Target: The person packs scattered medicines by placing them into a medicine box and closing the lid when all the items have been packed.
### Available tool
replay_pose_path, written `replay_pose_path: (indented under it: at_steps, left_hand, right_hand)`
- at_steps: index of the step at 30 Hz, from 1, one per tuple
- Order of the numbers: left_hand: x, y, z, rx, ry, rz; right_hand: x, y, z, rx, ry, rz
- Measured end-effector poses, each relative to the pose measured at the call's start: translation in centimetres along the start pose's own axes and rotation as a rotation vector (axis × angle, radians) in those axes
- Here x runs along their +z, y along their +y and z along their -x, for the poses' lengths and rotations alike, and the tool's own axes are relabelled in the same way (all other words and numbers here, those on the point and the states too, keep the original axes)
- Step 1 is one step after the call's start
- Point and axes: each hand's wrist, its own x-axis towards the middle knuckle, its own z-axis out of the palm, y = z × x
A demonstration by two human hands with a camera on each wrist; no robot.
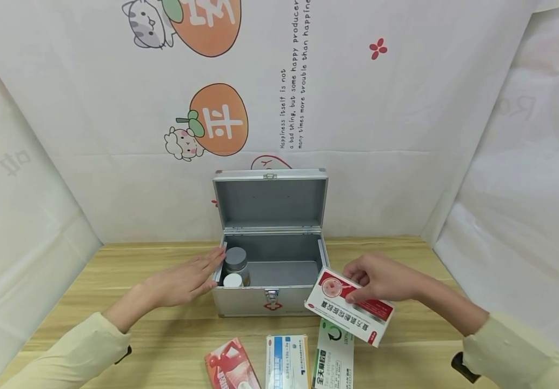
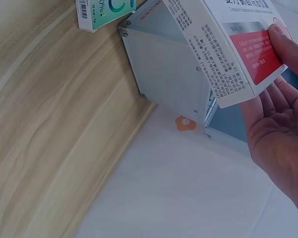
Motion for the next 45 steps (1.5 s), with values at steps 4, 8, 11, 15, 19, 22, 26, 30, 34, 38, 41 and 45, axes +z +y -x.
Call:
replay_pose_path:
  at_steps: [4, 8, 11, 15, 19, 22, 26, 30, 34, 38, 41, 45]
  left_hand:
    - [0.0, 0.0, -0.1, 0.002, -0.002, -0.004]
    - [0.1, 0.0, -0.2, 0.006, -0.003, -0.014]
    - [0.2, -0.1, -0.2, 0.006, 0.000, -0.015]
    - [0.2, -0.1, -0.1, 0.005, 0.000, -0.001]
    - [0.2, 0.0, -0.1, 0.004, 0.000, 0.006]
    - [0.2, 0.0, -0.1, 0.003, -0.004, 0.007]
    - [0.2, 0.0, -0.2, 0.000, -0.010, 0.012]
    - [0.2, 0.0, -0.1, -0.003, -0.012, 0.017]
    - [0.2, 0.0, -0.1, -0.005, -0.012, 0.015]
    - [0.2, -0.1, -0.1, -0.001, -0.006, 0.007]
    - [0.2, -0.1, -0.1, 0.005, 0.000, 0.004]
    - [0.1, 0.0, -0.1, 0.003, -0.001, 0.007]
  right_hand:
    - [-0.1, -0.2, -0.4, -0.005, -0.008, -0.005]
    - [-0.1, -0.5, -0.8, -0.003, -0.011, -0.003]
    - [-0.1, -0.6, -1.1, 0.008, -0.010, 0.017]
    - [-0.2, -0.5, -1.5, 0.006, -0.014, 0.029]
    - [-0.3, -0.3, -1.9, -0.003, -0.019, 0.026]
    - [-0.4, -0.1, -2.1, 0.007, -0.017, 0.026]
    - [-0.6, -0.1, -2.4, 0.009, -0.016, 0.027]
    - [-0.9, -0.4, -2.7, 0.002, -0.016, 0.033]
    - [-1.1, -0.7, -3.1, 0.007, -0.020, 0.040]
    - [-1.2, -0.9, -3.6, -0.006, -0.023, 0.044]
    - [-1.3, -1.2, -4.0, -0.017, -0.029, 0.051]
    - [-1.5, -1.4, -4.3, -0.022, -0.031, 0.083]
